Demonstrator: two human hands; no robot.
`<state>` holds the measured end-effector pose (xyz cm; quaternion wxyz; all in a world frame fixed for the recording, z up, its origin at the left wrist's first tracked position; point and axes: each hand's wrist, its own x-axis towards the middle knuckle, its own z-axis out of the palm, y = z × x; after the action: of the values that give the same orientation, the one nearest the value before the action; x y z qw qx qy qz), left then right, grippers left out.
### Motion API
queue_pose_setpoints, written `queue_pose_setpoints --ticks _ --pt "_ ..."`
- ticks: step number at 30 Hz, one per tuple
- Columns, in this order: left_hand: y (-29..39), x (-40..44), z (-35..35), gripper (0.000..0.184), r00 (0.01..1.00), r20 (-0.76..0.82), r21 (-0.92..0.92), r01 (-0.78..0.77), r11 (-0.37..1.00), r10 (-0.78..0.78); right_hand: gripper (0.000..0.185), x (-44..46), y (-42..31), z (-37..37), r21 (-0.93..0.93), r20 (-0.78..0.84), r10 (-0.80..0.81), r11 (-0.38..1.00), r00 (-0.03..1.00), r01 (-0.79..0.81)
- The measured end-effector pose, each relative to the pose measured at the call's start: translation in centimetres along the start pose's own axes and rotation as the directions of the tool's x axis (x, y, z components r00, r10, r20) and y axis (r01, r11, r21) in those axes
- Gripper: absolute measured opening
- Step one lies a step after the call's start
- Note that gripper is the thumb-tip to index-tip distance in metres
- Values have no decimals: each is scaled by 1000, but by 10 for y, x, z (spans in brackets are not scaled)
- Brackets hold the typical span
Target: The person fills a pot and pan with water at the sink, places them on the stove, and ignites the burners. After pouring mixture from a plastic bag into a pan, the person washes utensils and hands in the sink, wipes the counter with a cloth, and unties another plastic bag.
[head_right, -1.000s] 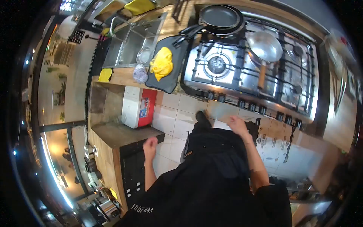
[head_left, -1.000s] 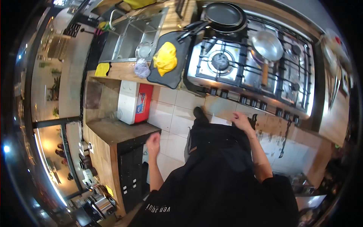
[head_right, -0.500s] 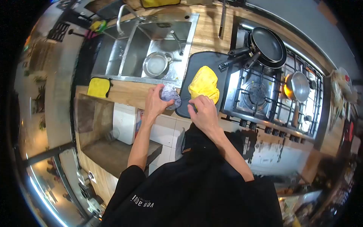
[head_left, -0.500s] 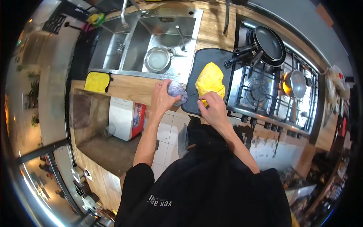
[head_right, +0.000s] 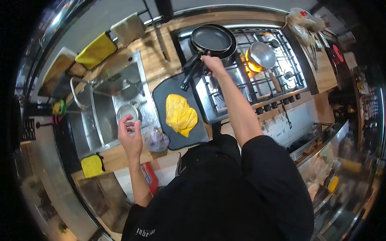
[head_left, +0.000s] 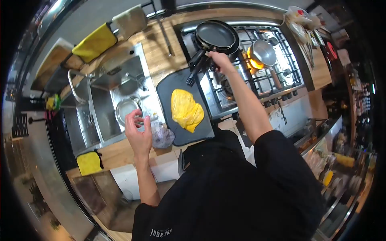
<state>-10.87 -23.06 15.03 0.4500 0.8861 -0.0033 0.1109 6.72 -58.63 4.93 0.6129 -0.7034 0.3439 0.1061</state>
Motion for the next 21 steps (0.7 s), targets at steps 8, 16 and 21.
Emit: queue_pose_setpoints --ticks 8,16,21 --pt "19 18 60 16 999 24 -8 -46 999 47 25 -48 25 -42 -272 -24 -528 821 849 503" --pt "27 -14 45 21 955 -34 -199 283 938 -296 22 -148 -1 -15 -49 365 -572 776 735 629" --pt "-4 -68 -15 24 801 -345 -242 427 871 -488 22 -164 1 74 52 438 -865 298 246 953"
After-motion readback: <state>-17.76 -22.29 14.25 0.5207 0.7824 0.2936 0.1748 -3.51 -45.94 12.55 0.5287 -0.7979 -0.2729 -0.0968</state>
